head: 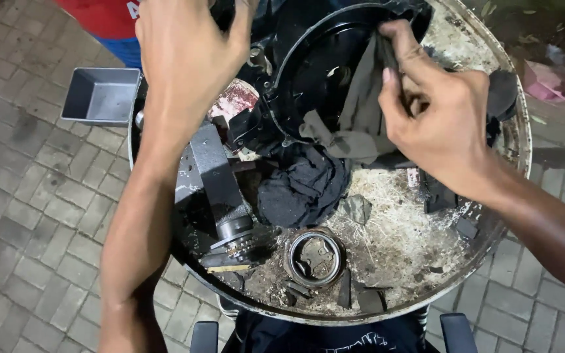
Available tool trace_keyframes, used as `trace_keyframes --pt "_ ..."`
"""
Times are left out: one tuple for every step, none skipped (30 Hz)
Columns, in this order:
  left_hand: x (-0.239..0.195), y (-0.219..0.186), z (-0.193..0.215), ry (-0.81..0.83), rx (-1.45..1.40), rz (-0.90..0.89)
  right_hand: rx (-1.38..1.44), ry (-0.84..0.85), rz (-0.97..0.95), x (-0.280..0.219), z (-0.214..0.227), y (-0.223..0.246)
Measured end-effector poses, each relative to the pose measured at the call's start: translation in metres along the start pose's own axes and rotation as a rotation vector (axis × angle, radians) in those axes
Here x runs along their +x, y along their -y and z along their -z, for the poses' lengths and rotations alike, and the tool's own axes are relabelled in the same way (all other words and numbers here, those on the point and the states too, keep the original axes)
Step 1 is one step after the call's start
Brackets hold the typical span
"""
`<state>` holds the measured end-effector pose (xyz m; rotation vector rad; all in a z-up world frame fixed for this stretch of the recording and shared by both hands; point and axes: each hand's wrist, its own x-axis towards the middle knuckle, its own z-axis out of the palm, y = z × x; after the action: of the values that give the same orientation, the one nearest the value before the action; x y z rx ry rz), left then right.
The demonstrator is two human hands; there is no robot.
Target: The person cleans a black mechanical housing by first scraping its interior with a metal tool and then wiping it with a dark cloth. The person rotates the housing to access different surfaces and continues wiping the exterior. Other disassembled parts, including a crankshaft and bearings, are visible on the work surface.
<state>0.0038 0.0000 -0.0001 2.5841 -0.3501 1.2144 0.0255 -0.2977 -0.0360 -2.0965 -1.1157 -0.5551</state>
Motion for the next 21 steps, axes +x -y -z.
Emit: trace_keyframes --pt "-0.001 0.000 0.001 0.003 0.002 -0.001 0.003 -0.002 -0.001 -0.001 0.001 0.002" --pt "0.000 -0.001 0.000 0.008 0.019 0.016 0.018 0.014 -0.040 -0.002 0.002 0.004" --pt "0.001 -0.001 0.000 0.014 0.036 0.034 0.034 0.031 -0.079 -0.004 0.004 0.007" --pt "0.001 -0.002 0.001 0.015 0.033 0.029 0.032 0.027 -0.083 -0.009 0.002 0.002" --pt "0.000 -0.002 0.002 0.019 0.030 0.028 0.035 0.026 -0.099 -0.015 0.000 -0.002" --pt "-0.001 -0.003 0.002 0.018 0.025 0.032 0.035 0.030 -0.112 -0.020 0.000 -0.007" --pt "0.000 -0.003 -0.001 0.014 0.020 0.032 0.029 0.031 -0.112 -0.023 0.002 -0.006" --pt "0.000 -0.002 -0.001 0.006 0.031 0.030 0.026 0.062 -0.156 -0.025 0.003 -0.003" --pt "0.000 -0.001 -0.002 -0.003 0.042 0.028 0.023 0.094 -0.199 -0.027 0.004 -0.001" --pt "-0.001 -0.001 -0.001 0.000 0.040 0.026 0.022 0.093 -0.204 -0.029 0.004 0.001" --pt "-0.001 -0.001 -0.001 -0.007 0.039 0.014 0.056 0.128 -0.226 -0.031 0.005 0.002" --pt "-0.001 -0.002 -0.001 -0.018 0.039 0.003 0.088 0.162 -0.244 -0.033 0.006 0.003" --pt "0.000 -0.003 -0.001 -0.017 0.037 0.000 0.086 0.160 -0.246 -0.037 0.007 0.005" --pt "-0.001 -0.003 -0.001 -0.007 0.044 0.024 0.132 0.223 -0.309 -0.040 0.007 0.007" --pt "-0.001 -0.004 -0.001 0.004 0.050 0.048 0.178 0.286 -0.370 -0.043 0.008 0.008" --pt "-0.002 -0.003 -0.001 0.005 0.050 0.049 0.179 0.288 -0.371 -0.047 0.006 0.004" --pt "-0.002 -0.002 -0.001 0.007 0.060 0.051 0.244 0.295 -0.391 -0.050 0.004 0.000" --pt "-0.002 -0.002 -0.003 0.011 0.064 0.047 0.306 0.298 -0.418 -0.056 0.003 -0.003" --pt "-0.003 -0.002 -0.004 0.015 0.057 0.044 0.305 0.294 -0.426 -0.054 0.005 -0.001" --pt "-0.003 -0.001 -0.004 0.011 0.068 0.032 0.357 0.279 -0.404 -0.049 0.007 0.001" --pt "-0.002 0.001 -0.004 0.006 0.078 0.021 0.408 0.265 -0.383 -0.044 0.009 0.003"
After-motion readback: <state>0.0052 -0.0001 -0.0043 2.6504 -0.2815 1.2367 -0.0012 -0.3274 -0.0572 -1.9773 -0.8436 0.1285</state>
